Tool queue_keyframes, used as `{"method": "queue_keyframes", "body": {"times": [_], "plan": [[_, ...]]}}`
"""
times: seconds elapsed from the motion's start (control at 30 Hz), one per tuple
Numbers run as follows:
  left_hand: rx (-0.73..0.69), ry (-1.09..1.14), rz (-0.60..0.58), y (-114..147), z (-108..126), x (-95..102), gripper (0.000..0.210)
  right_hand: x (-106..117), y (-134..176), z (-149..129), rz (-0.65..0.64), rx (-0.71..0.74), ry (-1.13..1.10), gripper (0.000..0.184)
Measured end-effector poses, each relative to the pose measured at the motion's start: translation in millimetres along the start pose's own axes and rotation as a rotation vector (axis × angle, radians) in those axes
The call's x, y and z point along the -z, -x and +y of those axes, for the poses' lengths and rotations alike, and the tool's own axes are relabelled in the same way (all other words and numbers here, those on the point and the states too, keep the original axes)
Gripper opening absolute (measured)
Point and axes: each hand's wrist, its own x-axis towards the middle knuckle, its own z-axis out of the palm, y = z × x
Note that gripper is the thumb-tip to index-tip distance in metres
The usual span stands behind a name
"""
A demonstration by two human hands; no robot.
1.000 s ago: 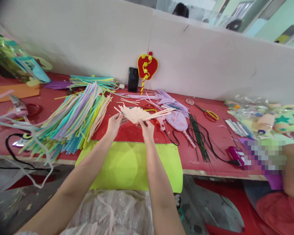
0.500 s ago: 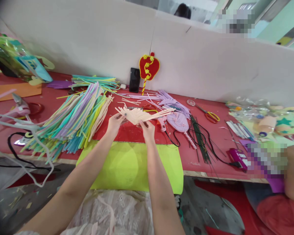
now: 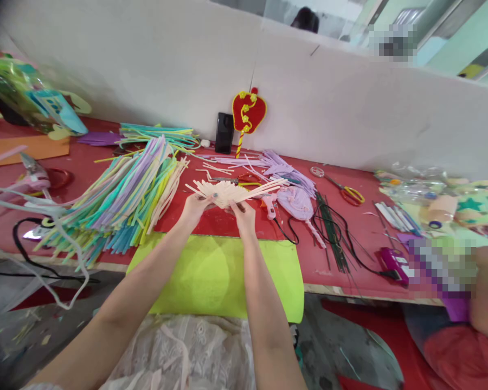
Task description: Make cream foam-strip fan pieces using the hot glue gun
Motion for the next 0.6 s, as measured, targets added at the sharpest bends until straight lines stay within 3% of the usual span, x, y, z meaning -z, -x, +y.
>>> {"method": "queue_keyframes", "body": {"times": [0.6], "plan": [[0.063, -0.013, 0.04, 10.2, 6.5, -1.1, 0.04, 2.2, 1.9, -1.2, 0.167, -0.033, 0.061, 0.046]]}}
